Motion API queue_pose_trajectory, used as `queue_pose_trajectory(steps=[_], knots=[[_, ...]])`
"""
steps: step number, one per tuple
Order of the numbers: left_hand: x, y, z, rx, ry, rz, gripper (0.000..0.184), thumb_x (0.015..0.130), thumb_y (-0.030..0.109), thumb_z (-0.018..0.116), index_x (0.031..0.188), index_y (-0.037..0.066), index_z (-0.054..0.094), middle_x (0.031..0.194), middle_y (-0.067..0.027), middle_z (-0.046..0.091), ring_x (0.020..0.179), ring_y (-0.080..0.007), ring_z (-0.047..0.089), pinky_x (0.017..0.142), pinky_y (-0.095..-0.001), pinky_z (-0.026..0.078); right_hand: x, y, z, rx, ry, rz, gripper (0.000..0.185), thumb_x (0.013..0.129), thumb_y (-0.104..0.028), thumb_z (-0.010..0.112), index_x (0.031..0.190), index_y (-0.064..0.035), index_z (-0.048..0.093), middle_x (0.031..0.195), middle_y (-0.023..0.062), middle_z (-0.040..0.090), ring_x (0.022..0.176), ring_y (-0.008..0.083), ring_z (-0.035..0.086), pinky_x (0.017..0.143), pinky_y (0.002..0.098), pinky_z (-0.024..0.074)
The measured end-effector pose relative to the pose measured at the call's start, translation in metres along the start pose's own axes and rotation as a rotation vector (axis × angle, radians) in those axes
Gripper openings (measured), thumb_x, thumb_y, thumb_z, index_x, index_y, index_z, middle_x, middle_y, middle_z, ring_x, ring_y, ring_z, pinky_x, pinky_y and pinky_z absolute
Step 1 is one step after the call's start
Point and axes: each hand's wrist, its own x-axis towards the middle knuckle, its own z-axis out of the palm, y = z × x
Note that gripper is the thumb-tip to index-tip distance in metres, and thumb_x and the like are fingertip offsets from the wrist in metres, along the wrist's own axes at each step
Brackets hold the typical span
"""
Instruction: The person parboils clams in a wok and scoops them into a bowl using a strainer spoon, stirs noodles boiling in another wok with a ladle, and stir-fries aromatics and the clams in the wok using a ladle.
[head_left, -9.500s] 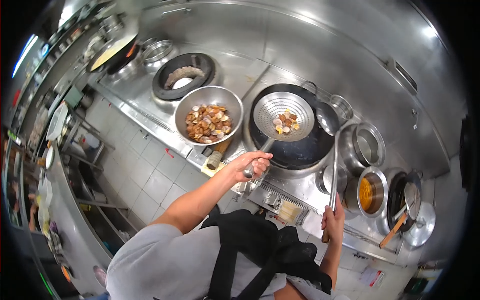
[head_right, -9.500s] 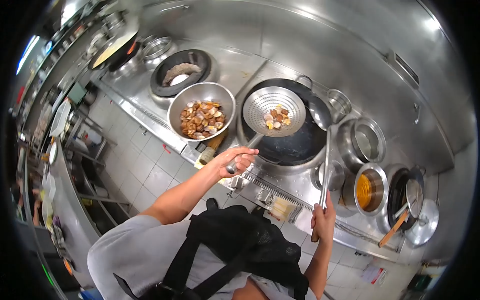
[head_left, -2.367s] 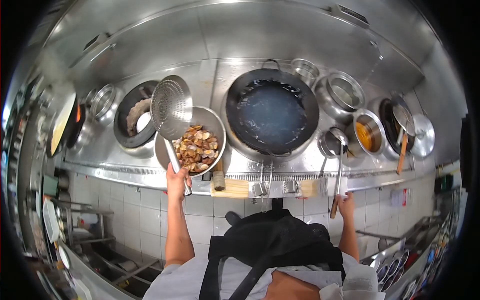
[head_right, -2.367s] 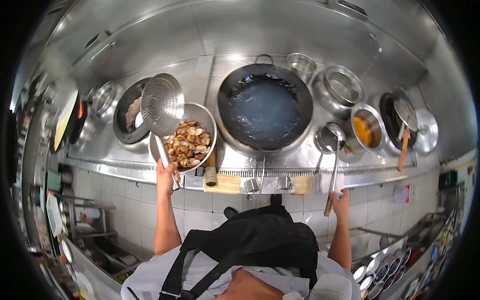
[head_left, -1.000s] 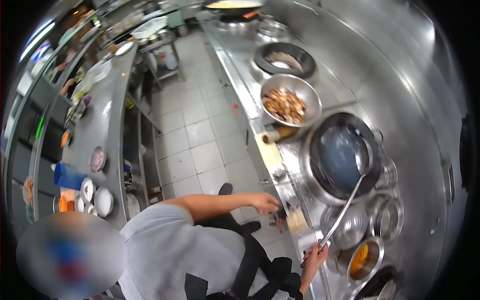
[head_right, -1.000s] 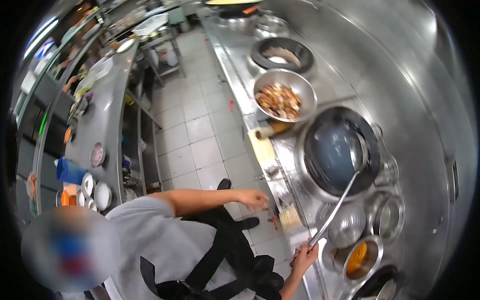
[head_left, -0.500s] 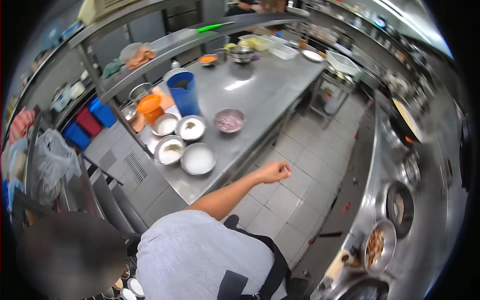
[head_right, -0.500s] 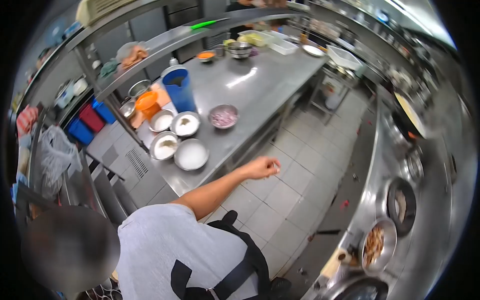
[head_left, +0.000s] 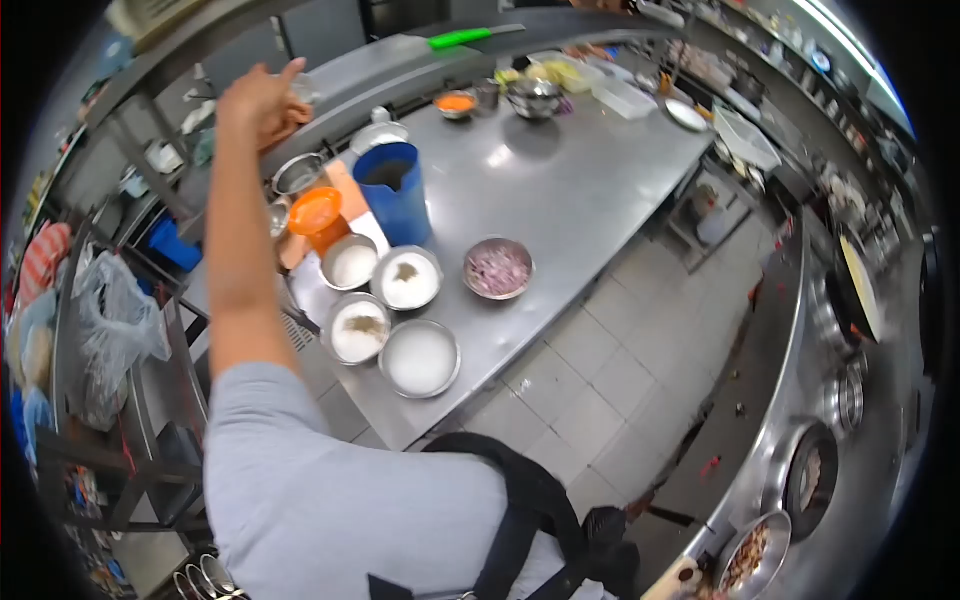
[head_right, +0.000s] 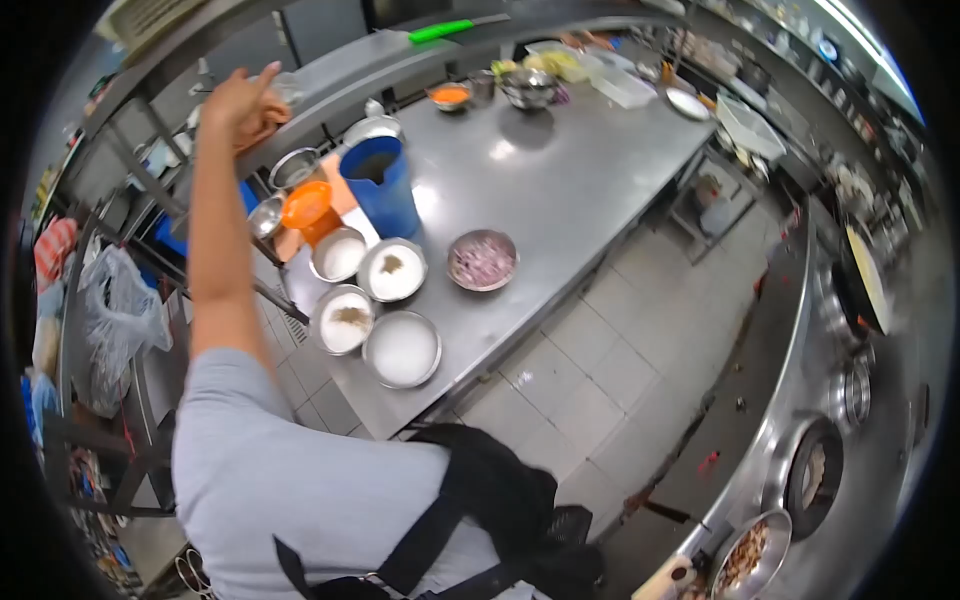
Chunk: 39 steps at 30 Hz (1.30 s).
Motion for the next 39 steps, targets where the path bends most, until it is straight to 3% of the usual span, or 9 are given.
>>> queue_pose_trajectory(steps=[3, 4, 7, 10, 13, 18, 22, 29, 39], knots=[[0.026, 0.012, 0.011, -0.186, -0.778, -0.319, 0.041, 0.084, 0.044, 0.07, 0.082, 0.003, 0.071, 0.067, -0.0133, 0.068, 0.049, -0.022, 0.061, 0.041, -0.0402, 0.046, -0.026, -0.008, 0.053, -0.183, -0.014, 0.069, 0.03, 0.095, -0.032, 0.058, 0.103, -0.0056, 0.068, 0.098, 0.011, 0.066, 0.094, 0.0283, 0.064, 0.083, 0.0473, 0.0514], [0.036, 0.004, 0.034, -0.015, -0.71, -0.221, 0.028, 0.078, 0.032, 0.071, 0.07, 0.006, 0.067, 0.06, -0.0108, 0.063, 0.045, -0.0196, 0.058, 0.038, -0.038, 0.041, -0.016, 0.009, 0.06, 0.054, -0.231, 0.17, 0.017, 0.1, -0.019, 0.055, 0.105, -0.0029, 0.059, 0.065, -0.0022, 0.043, 0.048, 0.0075, 0.038, 0.039, 0.0235, 0.0315], [0.045, -0.005, 0.062, 0.191, -0.494, -0.207, 0.018, 0.063, 0.006, 0.064, 0.048, 0.009, 0.054, 0.047, -0.0056, 0.051, 0.042, -0.0148, 0.052, 0.036, -0.0346, 0.033, -0.023, 0.026, 0.106, 0.063, -0.285, 0.204, 0.014, 0.099, -0.019, 0.06, 0.104, -0.0065, 0.058, 0.064, -0.0021, 0.043, 0.048, 0.0059, 0.037, 0.04, 0.0225, 0.0315], [-0.006, 0.045, 0.053, -0.75, -0.34, -0.314, 0.03, 0.093, 0.018, 0.058, 0.116, 0.0, 0.054, 0.059, 0.0009, 0.038, 0.04, -0.0112, 0.039, 0.036, -0.0282, 0.035, -0.002, 0.055, 0.166, 0.016, -0.224, 0.202, 0.013, 0.097, -0.017, 0.062, 0.102, -0.0056, 0.059, 0.065, -0.0013, 0.043, 0.051, 0.0071, 0.039, 0.041, 0.0235, 0.0313], [-0.078, 0.134, 0.035, -0.358, 0.124, 0.388, 0.057, 0.097, 0.024, 0.062, 0.146, 0.003, 0.041, 0.115, -0.0174, 0.064, 0.095, -0.0221, 0.067, 0.079, -0.0308, 0.055, 0.031, 0.07, 0.237, 0.128, -0.305, 0.32, 0.015, 0.097, -0.018, 0.062, 0.104, -0.0056, 0.056, 0.064, -0.0037, 0.038, 0.051, 0.0061, 0.036, 0.041, 0.0232, 0.0307], [-0.267, 0.296, 0.162, -0.933, -0.189, 0.091, 0.069, 0.099, 0.048, 0.052, 0.148, 0.0, 0.039, 0.147, -0.0142, 0.044, 0.138, -0.0273, 0.04, 0.116, -0.0413, 0.028, 0.125, 0.144, 0.356, -0.074, -0.425, 0.432, 0.012, 0.096, -0.018, 0.065, 0.1, -0.0111, 0.056, 0.065, -0.0061, 0.04, 0.047, 0.0046, 0.036, 0.039, 0.0226, 0.0306], [-0.386, 0.445, 0.267, -1.565, -0.855, -0.546, 0.056, 0.099, 0.02, 0.053, 0.15, 0.005, 0.036, 0.143, -0.0119, 0.047, 0.129, -0.0263, 0.051, 0.106, -0.0402, 0.044, 0.16, 0.173, 0.431, -0.09, -0.537, 0.602, 0.013, 0.095, -0.02, 0.065, 0.102, -0.012, 0.057, 0.066, -0.0053, 0.044, 0.048, 0.0045, 0.04, 0.04, 0.0223, 0.0355], [-0.368, 0.633, 0.282, -2.052, -0.873, -0.985, 0.053, 0.102, 0.032, 0.055, 0.143, 0.002, 0.041, 0.133, -0.0138, 0.056, 0.108, -0.0217, 0.065, 0.08, -0.0335, 0.059, 0.173, 0.222, 0.565, -0.097, -0.596, 0.587, 0.015, 0.096, -0.022, 0.065, 0.103, -0.0129, 0.055, 0.068, -0.0048, 0.047, 0.048, 0.0043, 0.043, 0.04, 0.0227, 0.04], [-0.322, 0.919, 0.452, -2.375, -1.594, -0.683, 0.064, 0.087, 0.022, 0.077, 0.141, 0.012, 0.044, 0.139, -0.0061, 0.053, 0.131, -0.0255, 0.05, 0.11, -0.0448, 0.043, 0.208, 0.184, 0.711, -0.271, -0.579, 0.333, 0.027, 0.095, -0.019, 0.065, 0.115, -0.0024, 0.056, 0.065, -0.0022, 0.048, 0.041, 0.0048, 0.043, 0.036, 0.0223, 0.0373]])
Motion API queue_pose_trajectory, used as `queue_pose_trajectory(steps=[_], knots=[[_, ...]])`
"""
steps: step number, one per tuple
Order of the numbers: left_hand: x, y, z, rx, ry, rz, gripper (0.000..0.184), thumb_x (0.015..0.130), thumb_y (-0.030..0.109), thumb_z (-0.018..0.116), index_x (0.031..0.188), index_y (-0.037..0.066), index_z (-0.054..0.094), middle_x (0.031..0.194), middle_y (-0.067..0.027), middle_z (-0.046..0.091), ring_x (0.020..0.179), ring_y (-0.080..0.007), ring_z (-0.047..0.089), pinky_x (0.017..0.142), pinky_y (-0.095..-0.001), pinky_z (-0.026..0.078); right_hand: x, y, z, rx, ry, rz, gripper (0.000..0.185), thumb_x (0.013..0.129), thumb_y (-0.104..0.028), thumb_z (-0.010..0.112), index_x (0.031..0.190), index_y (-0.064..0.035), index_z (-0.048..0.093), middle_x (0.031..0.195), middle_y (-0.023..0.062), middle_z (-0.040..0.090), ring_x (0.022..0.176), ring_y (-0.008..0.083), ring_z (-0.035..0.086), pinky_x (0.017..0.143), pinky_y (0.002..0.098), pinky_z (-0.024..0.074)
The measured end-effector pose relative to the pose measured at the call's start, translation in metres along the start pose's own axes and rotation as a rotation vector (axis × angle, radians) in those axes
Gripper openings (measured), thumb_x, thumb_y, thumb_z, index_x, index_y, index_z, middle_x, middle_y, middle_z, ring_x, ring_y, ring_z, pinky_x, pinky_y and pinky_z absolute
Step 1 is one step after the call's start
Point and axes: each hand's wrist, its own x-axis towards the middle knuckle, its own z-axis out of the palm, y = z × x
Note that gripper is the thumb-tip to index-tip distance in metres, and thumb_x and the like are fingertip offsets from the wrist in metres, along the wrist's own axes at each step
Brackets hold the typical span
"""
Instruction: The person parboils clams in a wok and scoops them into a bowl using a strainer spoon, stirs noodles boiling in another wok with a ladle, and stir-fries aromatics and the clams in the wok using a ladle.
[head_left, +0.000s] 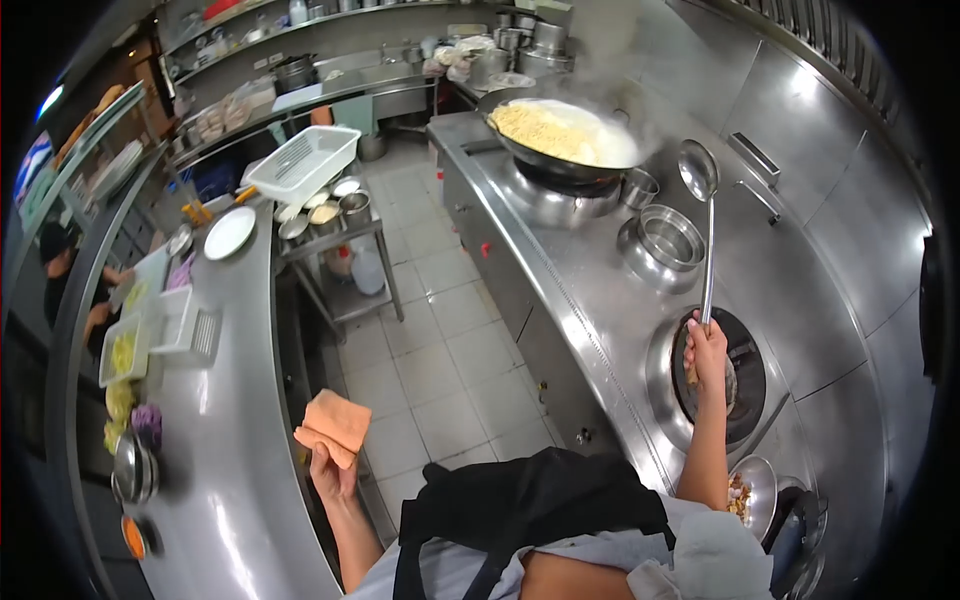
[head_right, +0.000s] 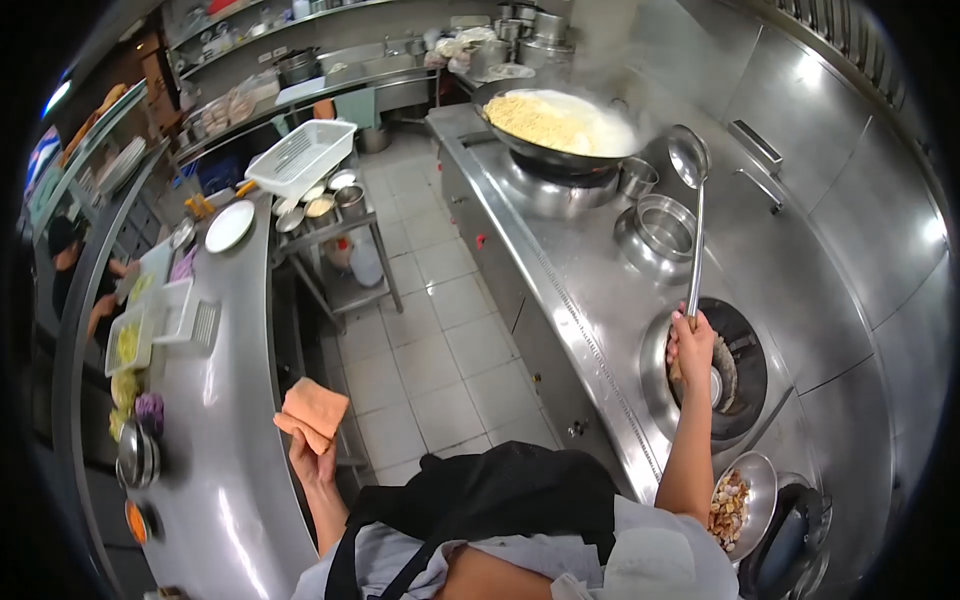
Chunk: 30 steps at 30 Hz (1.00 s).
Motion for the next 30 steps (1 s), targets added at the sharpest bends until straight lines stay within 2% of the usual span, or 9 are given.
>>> queue_pose_trajectory(steps=[4, 6, 11, 14, 17, 20, 24, 26, 30], knots=[[0.139, -0.011, 0.031, -0.261, -0.279, 0.054, 0.08, 0.08, 0.035, 0.082, 0.144, 0.013, 0.041, 0.145, -0.0043, 0.047, 0.132, -0.0289, 0.045, 0.11, -0.0531, 0.037, 0.03, -0.001, 0.02, -0.22, 0.071, -0.093, 0.03, 0.095, -0.015, 0.065, 0.118, 0.0011, 0.055, 0.061, -0.0016, 0.048, 0.041, 0.0054, 0.044, 0.035, 0.0232, 0.0357], [0.193, -0.009, 0.078, -0.313, -0.323, 0.162, 0.086, 0.078, 0.037, 0.084, 0.148, 0.015, 0.039, 0.147, -0.0093, 0.044, 0.134, -0.0311, 0.041, 0.111, -0.054, 0.034, 0.052, 0.005, 0.031, -0.241, 0.058, -0.087, 0.029, 0.095, -0.015, 0.064, 0.118, 0.0006, 0.056, 0.061, -0.0021, 0.048, 0.039, 0.0055, 0.043, 0.034, 0.0233, 0.0351], [0.29, -0.024, 0.173, -0.184, -0.49, 0.2, 0.089, 0.078, 0.038, 0.083, 0.149, 0.014, 0.037, 0.154, -0.0184, 0.033, 0.137, -0.0336, 0.036, 0.112, -0.0547, 0.032, 0.147, 0.036, 0.082, -0.285, 0.019, -0.059, 0.021, 0.093, -0.014, 0.066, 0.107, -0.0016, 0.058, 0.057, -0.0026, 0.046, 0.039, 0.0062, 0.043, 0.035, 0.0236, 0.036], [0.33, -0.043, 0.152, -0.216, -0.428, 0.229, 0.087, 0.08, 0.036, 0.082, 0.149, 0.01, 0.035, 0.159, -0.0212, 0.025, 0.135, -0.0357, 0.04, 0.107, -0.0548, 0.037, 0.238, 0.036, 0.131, -0.229, -0.09, 0.003, 0.023, 0.093, -0.016, 0.065, 0.11, -0.0024, 0.058, 0.06, -0.0028, 0.047, 0.041, 0.0062, 0.044, 0.035, 0.0239, 0.0364], [0.356, -0.059, 0.128, -0.409, -0.589, 0.109, 0.081, 0.084, 0.034, 0.078, 0.148, 0.009, 0.034, 0.154, -0.0213, 0.03, 0.123, -0.0341, 0.05, 0.101, -0.0522, 0.043, 0.353, 0.019, 0.185, -0.301, -0.221, 0.004, 0.018, 0.094, -0.018, 0.064, 0.103, -0.0039, 0.058, 0.061, -0.0027, 0.047, 0.042, 0.0064, 0.045, 0.036, 0.0241, 0.0369], [0.366, -0.075, 0.139, -0.223, -0.389, 0.214, 0.073, 0.091, 0.036, 0.07, 0.147, 0.008, 0.032, 0.145, -0.0214, 0.037, 0.108, -0.0303, 0.056, 0.094, -0.0489, 0.046, 0.497, 0.019, 0.242, -0.364, -0.434, -0.015, 0.018, 0.094, -0.018, 0.063, 0.085, -0.0062, 0.052, 0.06, -0.0014, 0.05, 0.042, 0.008, 0.046, 0.036, 0.0258, 0.0381], [0.358, -0.093, 0.161, 0.068, -0.157, 0.294, 0.064, 0.1, 0.042, 0.056, 0.148, 0.007, 0.031, 0.141, -0.0234, 0.04, 0.101, -0.0279, 0.058, 0.089, -0.0442, 0.052, 0.654, 0.028, 0.342, -0.372, -0.457, -0.035, 0.025, 0.089, -0.013, 0.062, 0.112, -0.0034, 0.057, 0.06, 0.0026, 0.051, 0.042, 0.0125, 0.047, 0.036, 0.0315, 0.0384], [0.352, -0.101, 0.167, 0.166, 0.127, 0.39, 0.06, 0.101, 0.043, 0.052, 0.149, 0.012, 0.031, 0.138, -0.0265, 0.046, 0.095, -0.0273, 0.061, 0.085, -0.0407, 0.054, 0.717, 0.031, 0.403, -0.487, -0.454, -0.016, 0.034, 0.087, -0.008, 0.056, 0.121, -0.0052, 0.053, 0.06, 0.0064, 0.052, 0.042, 0.0162, 0.048, 0.036, 0.0346, 0.0373], [0.346, -0.106, 0.166, 0.185, 0.19, 0.428, 0.06, 0.103, 0.044, 0.046, 0.15, 0.011, 0.029, 0.14, -0.0294, 0.046, 0.094, -0.0274, 0.063, 0.081, -0.0383, 0.056, 0.744, 0.04, 0.457, -0.743, -0.491, -0.008, 0.044, 0.085, -0.002, 0.045, 0.129, -0.006, 0.049, 0.061, 0.0123, 0.053, 0.042, 0.021, 0.049, 0.036, 0.0382, 0.0354]])
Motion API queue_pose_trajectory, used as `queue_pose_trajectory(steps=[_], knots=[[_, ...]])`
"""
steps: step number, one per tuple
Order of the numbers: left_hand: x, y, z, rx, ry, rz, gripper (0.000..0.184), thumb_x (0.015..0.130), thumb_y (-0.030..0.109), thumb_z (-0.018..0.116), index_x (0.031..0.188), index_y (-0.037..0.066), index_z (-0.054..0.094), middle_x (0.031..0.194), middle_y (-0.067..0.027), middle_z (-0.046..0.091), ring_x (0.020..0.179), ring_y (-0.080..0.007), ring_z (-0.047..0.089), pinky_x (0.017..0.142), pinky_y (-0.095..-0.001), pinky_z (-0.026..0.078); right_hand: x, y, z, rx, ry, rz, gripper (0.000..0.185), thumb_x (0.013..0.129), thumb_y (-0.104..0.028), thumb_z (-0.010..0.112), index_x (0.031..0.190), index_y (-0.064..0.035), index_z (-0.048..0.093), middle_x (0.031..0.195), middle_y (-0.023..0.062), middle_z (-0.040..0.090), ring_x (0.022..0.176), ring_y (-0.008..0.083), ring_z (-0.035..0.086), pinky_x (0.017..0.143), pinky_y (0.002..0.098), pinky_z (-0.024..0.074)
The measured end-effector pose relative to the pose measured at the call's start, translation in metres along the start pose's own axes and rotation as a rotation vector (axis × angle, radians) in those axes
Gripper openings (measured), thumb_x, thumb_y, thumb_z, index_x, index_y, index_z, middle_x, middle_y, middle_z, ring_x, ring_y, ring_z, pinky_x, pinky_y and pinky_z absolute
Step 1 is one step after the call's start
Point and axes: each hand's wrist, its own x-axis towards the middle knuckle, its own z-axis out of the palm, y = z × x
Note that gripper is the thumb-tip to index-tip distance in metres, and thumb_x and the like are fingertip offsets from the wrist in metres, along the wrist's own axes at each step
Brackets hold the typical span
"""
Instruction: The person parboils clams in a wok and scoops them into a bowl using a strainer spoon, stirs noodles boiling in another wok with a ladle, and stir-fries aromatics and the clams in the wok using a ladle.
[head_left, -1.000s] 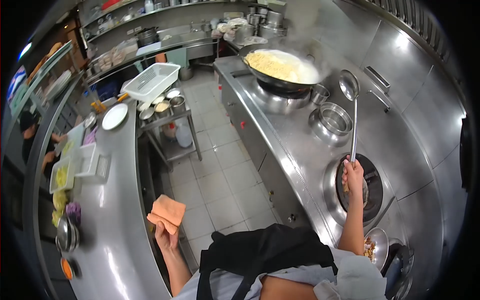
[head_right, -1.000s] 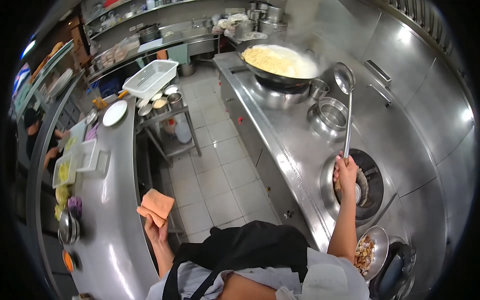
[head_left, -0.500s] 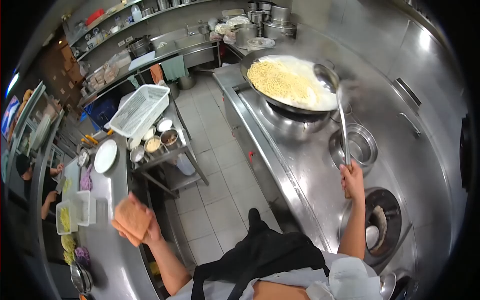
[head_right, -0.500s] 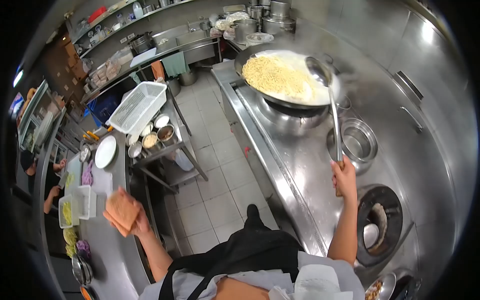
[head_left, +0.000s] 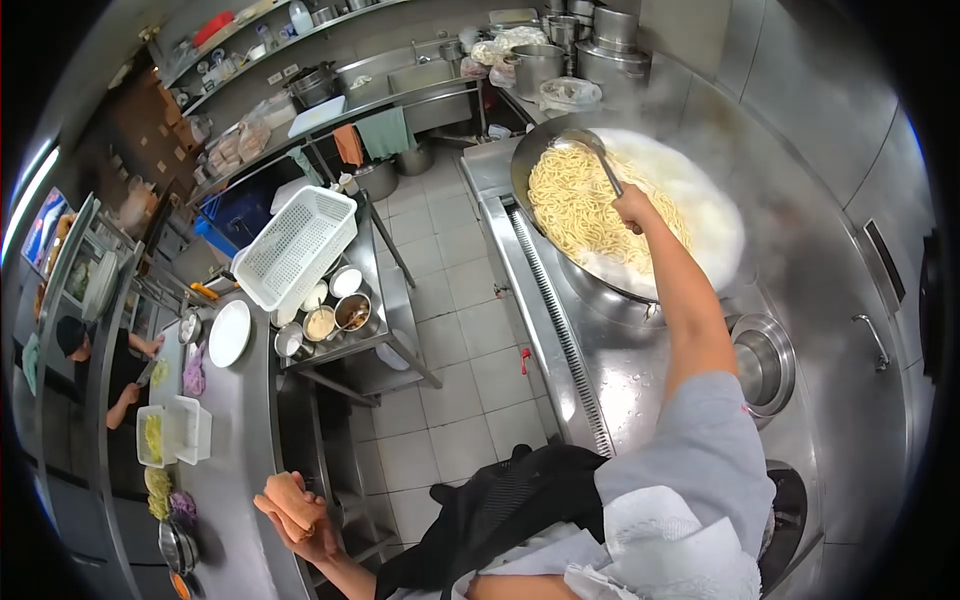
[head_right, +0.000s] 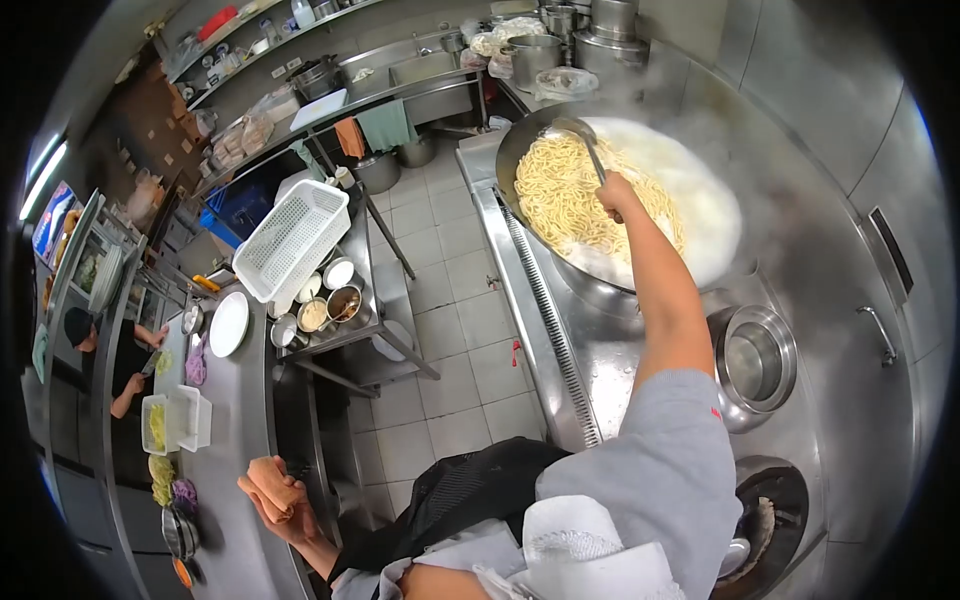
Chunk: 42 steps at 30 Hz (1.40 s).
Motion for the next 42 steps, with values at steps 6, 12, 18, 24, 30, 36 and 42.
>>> queue_pose_trajectory(steps=[6, 12, 18, 24, 30, 36, 42], knots=[[0.009, -0.011, -0.026, 0.059, -0.019, -0.038, 0.06, 0.103, 0.044, 0.046, 0.15, 0.011, 0.029, 0.139, -0.0296, 0.046, 0.094, -0.0284, 0.063, 0.079, -0.0386, 0.057, -0.049, -0.001, -0.001, -0.101, -0.12, 0.082, 0.054, 0.085, 0.002, 0.043, 0.138, -0.0094, 0.043, 0.065, 0.0135, 0.055, 0.047, 0.0219, 0.051, 0.036, 0.0368, 0.0369], [0.052, -0.043, -0.014, -0.06, -0.213, -0.202, 0.058, 0.102, 0.041, 0.049, 0.149, 0.011, 0.034, 0.142, -0.0258, 0.045, 0.095, -0.03, 0.06, 0.084, -0.041, 0.052, -0.133, -0.008, -0.024, -0.344, -0.228, 0.027, 0.068, 0.083, 0.001, 0.042, 0.149, -0.0169, 0.037, 0.068, 0.0132, 0.056, 0.049, 0.0218, 0.053, 0.04, 0.0385, 0.0427], [0.09, -0.073, 0.013, -0.069, -0.352, -0.336, 0.062, 0.1, 0.042, 0.052, 0.149, 0.009, 0.035, 0.139, -0.0246, 0.046, 0.095, -0.0294, 0.059, 0.083, -0.0414, 0.052, -0.188, 0.023, -0.045, -0.541, -0.174, -0.08, 0.078, 0.078, 0.002, 0.046, 0.153, -0.0195, 0.036, 0.104, 0.0224, 0.069, 0.078, 0.034, 0.069, 0.064, 0.0435, 0.0564], [0.107, -0.105, 0.035, -0.077, -0.42, -0.439, 0.063, 0.099, 0.042, 0.052, 0.149, 0.008, 0.034, 0.138, -0.0245, 0.047, 0.093, -0.0292, 0.06, 0.08, -0.0409, 0.053, -0.257, 0.051, -0.083, -0.532, -0.197, -0.072, 0.073, 0.08, -0.004, 0.051, 0.151, -0.0161, 0.041, 0.102, 0.0226, 0.069, 0.085, 0.0344, 0.068, 0.074, 0.0446, 0.0533], [0.108, -0.128, 0.041, -0.032, -0.421, -0.52, 0.064, 0.099, 0.043, 0.053, 0.148, 0.007, 0.034, 0.136, -0.0241, 0.049, 0.093, -0.0286, 0.06, 0.08, -0.0413, 0.053, -0.326, 0.078, -0.134, -0.367, -0.198, 0.036, 0.07, 0.083, -0.009, 0.058, 0.151, -0.0161, 0.041, 0.081, 0.014, 0.06, 0.072, 0.029, 0.058, 0.072, 0.0405, 0.048], [0.104, -0.128, 0.059, -0.005, -0.447, -0.525, 0.07, 0.099, 0.041, 0.053, 0.156, 0.013, 0.023, 0.134, -0.0234, 0.05, 0.089, -0.0271, 0.061, 0.078, -0.0413, 0.054, -0.382, 0.121, -0.157, -0.439, 0.036, 0.001, 0.07, 0.083, -0.007, 0.06, 0.15, -0.0151, 0.043, 0.07, 0.0095, 0.052, 0.069, 0.021, 0.056, 0.071, 0.0376, 0.0464], [0.102, -0.121, 0.058, -0.016, -0.511, -0.529, 0.065, 0.103, 0.039, 0.046, 0.158, 0.017, 0.018, 0.133, -0.0219, 0.051, 0.089, -0.0263, 0.061, 0.075, -0.0403, 0.055, -0.436, 0.117, -0.174, 0.016, 0.009, 0.327, 0.071, 0.083, -0.006, 0.063, 0.15, -0.018, 0.044, 0.064, 0.0023, 0.043, 0.065, 0.0155, 0.047, 0.067, 0.0314, 0.0433]])
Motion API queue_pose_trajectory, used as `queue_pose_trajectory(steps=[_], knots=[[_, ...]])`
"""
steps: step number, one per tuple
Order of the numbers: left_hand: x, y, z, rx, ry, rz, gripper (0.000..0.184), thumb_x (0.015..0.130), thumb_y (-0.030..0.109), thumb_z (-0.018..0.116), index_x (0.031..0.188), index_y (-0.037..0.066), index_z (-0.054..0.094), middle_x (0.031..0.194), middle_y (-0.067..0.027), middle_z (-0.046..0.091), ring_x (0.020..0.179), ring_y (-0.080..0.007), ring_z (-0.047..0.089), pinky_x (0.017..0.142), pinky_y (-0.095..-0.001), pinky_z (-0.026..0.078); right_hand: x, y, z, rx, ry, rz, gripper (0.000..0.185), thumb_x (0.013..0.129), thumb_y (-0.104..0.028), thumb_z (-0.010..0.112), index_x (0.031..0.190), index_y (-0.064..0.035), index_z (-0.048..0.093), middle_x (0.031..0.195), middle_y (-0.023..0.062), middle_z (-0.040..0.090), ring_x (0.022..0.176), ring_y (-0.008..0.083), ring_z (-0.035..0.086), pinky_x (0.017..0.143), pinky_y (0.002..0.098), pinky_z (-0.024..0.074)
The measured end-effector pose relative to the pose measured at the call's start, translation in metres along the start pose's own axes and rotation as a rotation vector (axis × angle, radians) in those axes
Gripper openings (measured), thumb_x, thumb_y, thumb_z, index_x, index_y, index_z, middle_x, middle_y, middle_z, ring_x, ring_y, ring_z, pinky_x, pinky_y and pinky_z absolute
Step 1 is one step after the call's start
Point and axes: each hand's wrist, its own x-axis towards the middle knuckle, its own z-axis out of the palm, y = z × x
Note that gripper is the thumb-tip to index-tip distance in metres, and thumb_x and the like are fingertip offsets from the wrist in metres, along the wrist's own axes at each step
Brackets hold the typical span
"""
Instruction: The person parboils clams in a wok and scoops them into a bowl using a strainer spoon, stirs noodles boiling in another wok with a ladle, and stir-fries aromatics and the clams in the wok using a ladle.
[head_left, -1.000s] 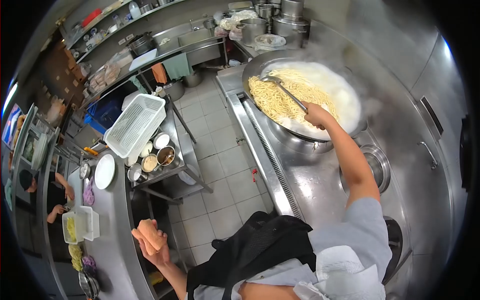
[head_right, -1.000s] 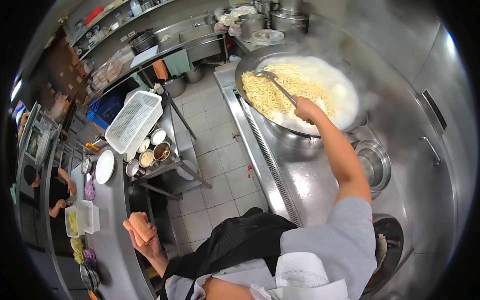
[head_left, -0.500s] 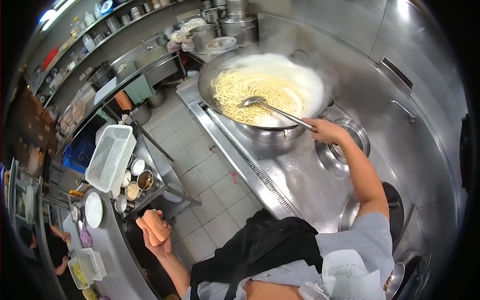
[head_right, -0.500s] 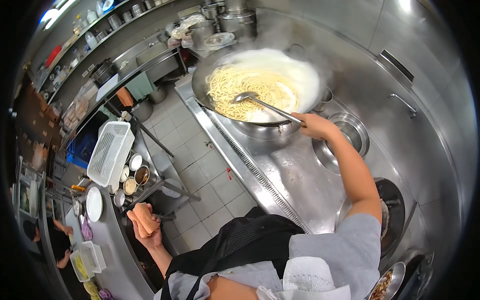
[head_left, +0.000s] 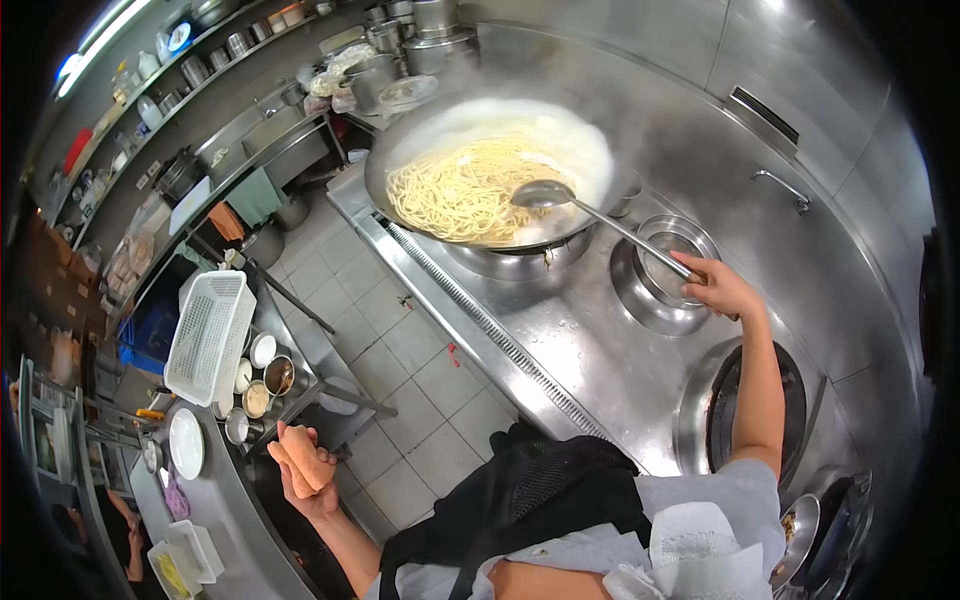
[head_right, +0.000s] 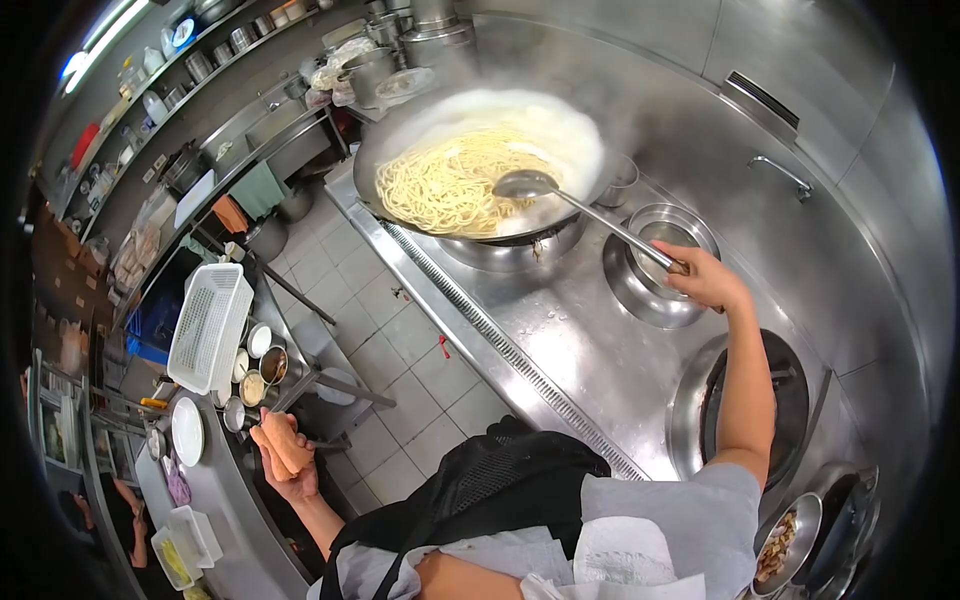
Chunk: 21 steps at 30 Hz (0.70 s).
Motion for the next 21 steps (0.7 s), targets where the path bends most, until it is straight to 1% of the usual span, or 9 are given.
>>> queue_pose_trajectory(steps=[2, 3, 10, 12, 14, 16, 18, 20, 21], knots=[[-0.002, 0.0, 0.001, -0.015, 0.002, -0.01, 0.065, 0.104, 0.038, 0.045, 0.158, 0.017, 0.017, 0.134, -0.0218, 0.05, 0.09, -0.0263, 0.061, 0.077, -0.0406, 0.054, 0.034, 0.049, 0.019, -0.222, 0.162, -0.281, 0.069, 0.085, -0.007, 0.064, 0.15, -0.0172, 0.044, 0.065, 0.0044, 0.043, 0.063, 0.0176, 0.046, 0.066, 0.03, 0.043], [-0.005, 0.001, 0.002, -0.016, -0.008, -0.019, 0.065, 0.104, 0.038, 0.045, 0.158, 0.017, 0.017, 0.134, -0.0218, 0.05, 0.09, -0.0263, 0.061, 0.077, -0.0406, 0.054, 0.039, 0.058, 0.036, -0.383, 0.314, -0.362, 0.066, 0.088, -0.007, 0.062, 0.15, -0.0185, 0.044, 0.077, 0.0115, 0.059, 0.066, 0.0251, 0.058, 0.071, 0.0374, 0.0498], [-0.04, 0.017, -0.016, 0.024, -0.005, -0.022, 0.074, 0.098, 0.035, 0.055, 0.158, 0.015, 0.016, 0.132, -0.021, 0.051, 0.091, -0.0264, 0.061, 0.081, -0.0413, 0.053, 0.041, 0.132, 0.148, 0.081, 0.778, -0.119, 0.066, 0.091, -0.011, 0.06, 0.152, -0.0185, 0.038, 0.082, 0.015, 0.062, 0.071, 0.0304, 0.061, 0.076, 0.0367, 0.0502], [-0.052, 0.029, -0.026, 0.073, 0.069, -0.061, 0.076, 0.097, 0.031, 0.058, 0.158, 0.015, 0.016, 0.132, -0.0205, 0.051, 0.094, -0.0279, 0.062, 0.084, -0.0432, 0.054, 0.031, 0.154, 0.165, 0.189, 0.934, -0.086, 0.064, 0.092, -0.009, 0.058, 0.152, -0.0147, 0.036, 0.075, 0.0115, 0.06, 0.064, 0.0211, 0.056, 0.068, 0.0318, 0.049], [-0.056, 0.044, -0.036, 0.076, 0.04, -0.086, 0.079, 0.094, 0.027, 0.062, 0.158, 0.014, 0.017, 0.131, -0.0198, 0.052, 0.097, -0.0298, 0.064, 0.086, -0.0445, 0.055, 0.022, 0.175, 0.171, 0.243, 0.912, 0.035, 0.064, 0.091, -0.01, 0.059, 0.151, -0.0145, 0.037, 0.077, 0.0111, 0.063, 0.066, 0.0213, 0.061, 0.068, 0.0347, 0.0511], [-0.058, 0.057, -0.045, 0.197, -0.012, -0.128, 0.076, 0.094, 0.027, 0.06, 0.157, 0.015, 0.02, 0.129, -0.0179, 0.056, 0.098, -0.0298, 0.065, 0.089, -0.044, 0.055, 0.028, 0.215, 0.176, 0.128, 0.881, 0.093, 0.065, 0.091, -0.013, 0.059, 0.15, -0.001, 0.036, 0.087, 0.0179, 0.066, 0.084, 0.0304, 0.067, 0.085, 0.0393, 0.0522], [-0.055, 0.065, -0.055, 0.199, 0.056, -0.174, 0.077, 0.09, 0.025, 0.062, 0.156, 0.014, 0.024, 0.124, -0.017, 0.059, 0.098, -0.0297, 0.066, 0.087, -0.0439, 0.057, 0.036, 0.231, 0.177, 0.02, 1.011, -0.03, 0.048, 0.09, -0.012, 0.059, 0.135, 0.0029, 0.05, 0.082, 0.0186, 0.067, 0.076, 0.0268, 0.07, 0.072, 0.0422, 0.0555], [-0.049, 0.066, -0.063, 0.218, 0.057, -0.213, 0.077, 0.09, 0.025, 0.061, 0.156, 0.014, 0.024, 0.124, -0.0175, 0.059, 0.097, -0.03, 0.066, 0.085, -0.0438, 0.058, 0.034, 0.216, 0.153, 0.462, 0.577, 0.291, 0.023, 0.09, -0.011, 0.06, 0.109, 0.0012, 0.056, 0.072, 0.0138, 0.062, 0.06, 0.0209, 0.065, 0.052, 0.0386, 0.0525], [-0.046, 0.064, -0.067, 0.239, 0.052, -0.219, 0.077, 0.089, 0.026, 0.061, 0.156, 0.013, 0.024, 0.124, -0.0176, 0.058, 0.097, -0.0302, 0.066, 0.084, -0.0441, 0.058, 0.039, 0.216, 0.149, 0.706, 0.529, 0.269, 0.012, 0.093, -0.013, 0.059, 0.092, -0.0041, 0.05, 0.065, 0.006, 0.055, 0.048, 0.0162, 0.055, 0.04, 0.0321, 0.0439]])
